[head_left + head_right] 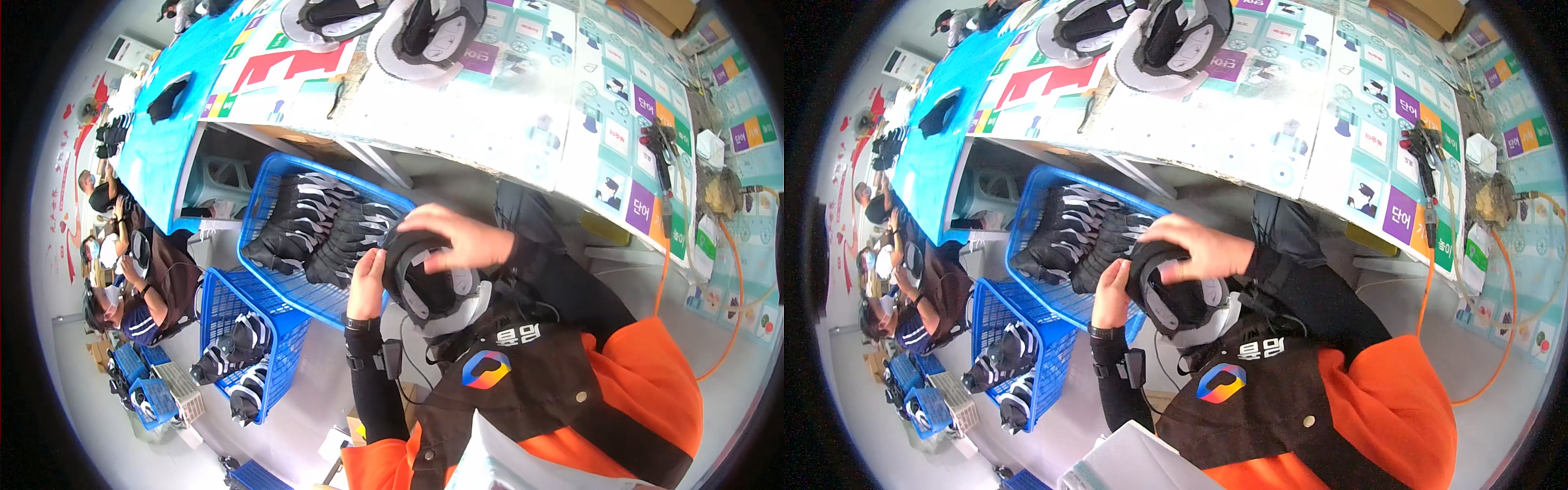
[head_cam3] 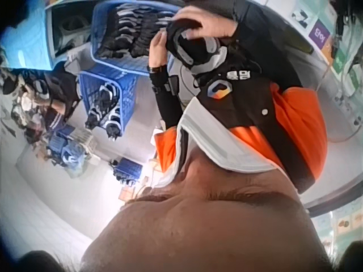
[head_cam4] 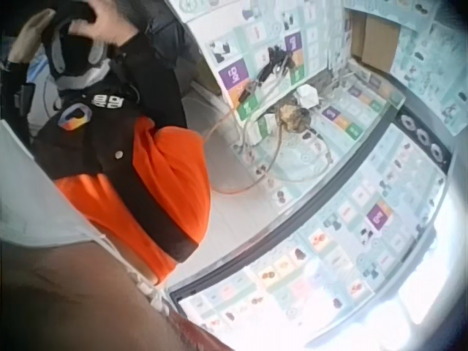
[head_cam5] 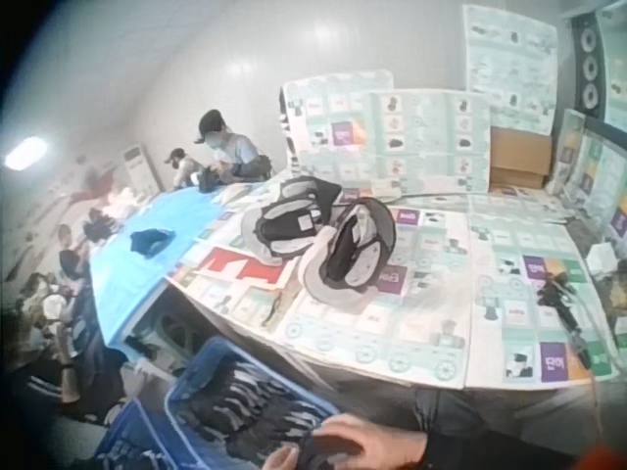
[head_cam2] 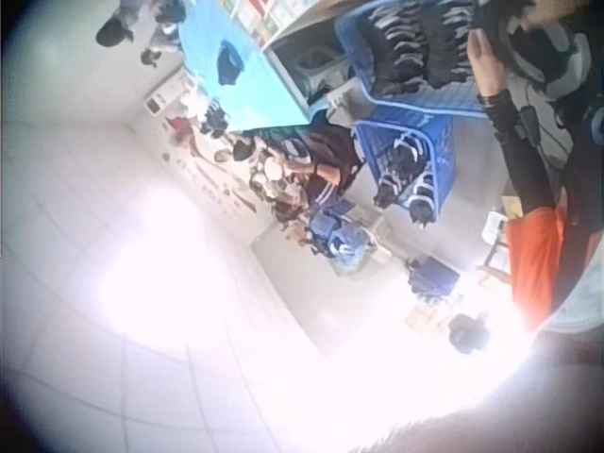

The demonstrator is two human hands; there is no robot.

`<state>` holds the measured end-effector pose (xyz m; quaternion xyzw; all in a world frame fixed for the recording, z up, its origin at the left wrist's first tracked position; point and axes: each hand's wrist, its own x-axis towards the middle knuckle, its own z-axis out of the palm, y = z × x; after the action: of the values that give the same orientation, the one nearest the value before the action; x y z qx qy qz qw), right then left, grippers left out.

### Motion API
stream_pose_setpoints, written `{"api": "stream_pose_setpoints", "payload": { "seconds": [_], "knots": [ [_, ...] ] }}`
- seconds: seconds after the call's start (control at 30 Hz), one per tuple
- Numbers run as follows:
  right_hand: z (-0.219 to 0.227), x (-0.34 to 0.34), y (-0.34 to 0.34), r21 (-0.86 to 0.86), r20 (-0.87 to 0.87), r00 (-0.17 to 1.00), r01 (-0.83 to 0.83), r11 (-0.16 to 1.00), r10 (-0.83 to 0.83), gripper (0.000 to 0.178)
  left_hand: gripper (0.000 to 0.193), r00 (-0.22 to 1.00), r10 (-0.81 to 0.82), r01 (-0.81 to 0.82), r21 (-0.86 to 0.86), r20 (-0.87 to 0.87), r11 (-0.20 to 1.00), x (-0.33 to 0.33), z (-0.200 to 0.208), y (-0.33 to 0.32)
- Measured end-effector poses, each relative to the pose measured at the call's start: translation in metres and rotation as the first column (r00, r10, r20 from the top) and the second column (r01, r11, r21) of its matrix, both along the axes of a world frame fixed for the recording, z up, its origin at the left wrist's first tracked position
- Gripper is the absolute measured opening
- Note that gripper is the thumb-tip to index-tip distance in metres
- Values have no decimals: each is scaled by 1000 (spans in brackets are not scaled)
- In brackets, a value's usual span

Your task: The person picks up footwear components, uses a tool to trim or secure parts of the upper material, and places the items into blue storage bins.

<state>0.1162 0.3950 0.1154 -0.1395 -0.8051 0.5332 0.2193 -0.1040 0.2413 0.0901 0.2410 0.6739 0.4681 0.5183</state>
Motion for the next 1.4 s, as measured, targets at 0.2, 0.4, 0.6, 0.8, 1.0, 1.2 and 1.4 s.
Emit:
{"api": "stream_pose_setpoints", "payload": {
  "seconds": [0.2, 0.4, 0.6, 0.8, 1.0, 1.2, 1.4],
  "knots": [
    [20, 14, 3, 447, -21, 937, 322, 835, -349, 57, 78, 998, -55, 70, 529, -44, 846, 23, 51, -26],
    [81, 43, 31, 12, -328, 619, 758, 652, -713, 48, 58, 955, 231, -85, 578, -184, 811, 35, 45, -54],
    [90, 102, 66, -161, -164, 766, 600, 783, -621, 62, 28, 667, 505, 81, 728, -547, 681, 81, 206, 91],
    [75, 288, 132, 800, -37, 41, 600, -5, -998, 56, 41, 126, 435, 643, 407, -892, 648, 132, 262, 200],
    [58, 337, 153, 817, 340, -67, 514, 260, -938, 43, 25, 66, 228, 852, 174, -971, 494, 169, 230, 275],
    [69, 351, 152, 603, 288, -203, 798, 13, -936, 27, 31, 113, 171, 853, 184, -979, 488, 201, 251, 292],
    [120, 253, 91, -409, 114, 472, 824, 391, -874, 24, 26, 44, 88, 826, 86, -995, 557, 204, 255, 291]
  ]
}}
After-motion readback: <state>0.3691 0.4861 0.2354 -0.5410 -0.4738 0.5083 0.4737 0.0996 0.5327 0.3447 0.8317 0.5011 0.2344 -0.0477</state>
